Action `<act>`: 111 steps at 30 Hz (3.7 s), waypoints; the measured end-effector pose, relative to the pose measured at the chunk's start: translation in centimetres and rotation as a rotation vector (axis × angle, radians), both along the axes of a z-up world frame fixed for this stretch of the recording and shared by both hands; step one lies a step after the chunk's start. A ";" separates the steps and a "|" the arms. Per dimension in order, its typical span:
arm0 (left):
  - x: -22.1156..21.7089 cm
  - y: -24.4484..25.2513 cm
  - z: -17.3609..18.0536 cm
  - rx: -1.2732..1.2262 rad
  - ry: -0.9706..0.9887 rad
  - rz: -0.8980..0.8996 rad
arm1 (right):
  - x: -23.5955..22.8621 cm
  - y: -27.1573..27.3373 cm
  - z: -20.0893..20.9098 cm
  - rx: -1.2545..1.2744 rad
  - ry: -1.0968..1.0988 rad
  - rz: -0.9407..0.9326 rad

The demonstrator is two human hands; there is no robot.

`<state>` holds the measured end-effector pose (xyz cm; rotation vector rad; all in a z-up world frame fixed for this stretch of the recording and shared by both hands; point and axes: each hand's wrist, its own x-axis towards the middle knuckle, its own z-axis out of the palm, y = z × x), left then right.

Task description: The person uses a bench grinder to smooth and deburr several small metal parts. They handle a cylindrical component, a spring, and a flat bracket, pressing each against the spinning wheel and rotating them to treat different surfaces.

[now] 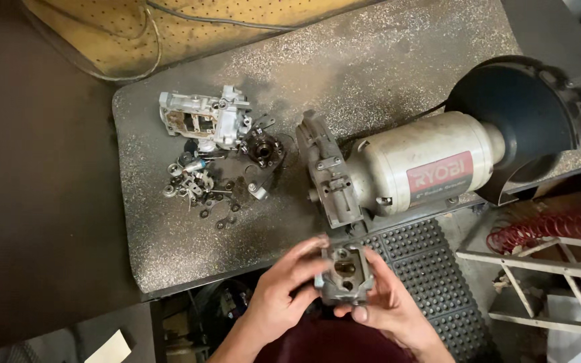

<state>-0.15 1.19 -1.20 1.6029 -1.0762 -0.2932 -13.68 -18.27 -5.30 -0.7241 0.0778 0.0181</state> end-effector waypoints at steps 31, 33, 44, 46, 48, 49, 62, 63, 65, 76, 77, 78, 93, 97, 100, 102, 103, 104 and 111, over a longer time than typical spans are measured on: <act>0.3 -3.5 -5.4 -0.043 1.128 0.404 | 4.0 1.8 -7.4 0.297 0.377 -0.306; 0.3 -3.8 -6.1 -0.071 1.162 0.479 | 4.4 2.1 -7.8 0.294 0.389 -0.317; -0.5 -4.6 -3.9 -0.085 1.137 0.508 | 3.7 2.6 -6.1 0.293 0.423 -0.390; -0.5 -4.5 -5.0 -0.115 1.145 0.500 | 3.7 3.0 -6.5 0.300 0.433 -0.394; 0.2 -4.7 -6.3 -0.063 1.133 0.529 | 4.3 3.1 -6.6 0.330 0.457 -0.426; 0.1 -4.7 -6.1 -0.064 1.132 0.531 | 4.0 3.1 -6.5 0.330 0.456 -0.423; -0.4 -5.1 -4.6 0.011 1.179 0.479 | 2.5 3.5 -5.7 0.306 0.511 -0.505; -0.4 -5.1 -5.1 -0.006 1.175 0.469 | 2.5 3.5 -5.8 0.301 0.535 -0.516; 0.1 -5.1 -3.7 0.044 1.175 0.471 | 2.7 3.6 -5.7 0.318 0.528 -0.523; 0.9 -5.4 -6.1 0.030 1.214 0.456 | 4.0 3.9 -5.5 0.315 0.583 -0.563; 1.0 -5.3 -5.6 0.031 1.204 0.463 | 4.2 4.0 -5.2 0.329 0.588 -0.557; 1.1 -5.2 -5.2 0.032 1.193 0.469 | 4.4 4.2 -4.8 0.343 0.593 -0.552; 0.7 -6.0 -7.0 0.151 1.240 0.519 | 3.8 4.1 -6.6 0.399 0.634 -0.643; -1.1 -6.2 -5.4 0.028 1.206 0.406 | 3.0 3.5 -3.1 0.295 0.691 -0.670; -1.9 -5.5 -5.2 -0.100 1.243 0.404 | 2.3 3.9 -3.5 0.302 0.613 -0.624; -1.8 -5.2 -5.3 -0.177 1.230 0.482 | 3.6 4.2 -1.7 0.289 0.642 -0.582; -1.4 -5.5 -5.2 -0.181 1.230 0.483 | 4.0 4.1 -1.9 0.286 0.641 -0.580; -1.0 -5.6 -5.2 -0.149 1.228 0.520 | 4.4 4.2 -2.2 0.308 0.634 -0.587; -0.8 -5.4 -6.9 -0.131 1.155 0.600 | 4.3 4.7 -4.6 0.346 0.533 -0.560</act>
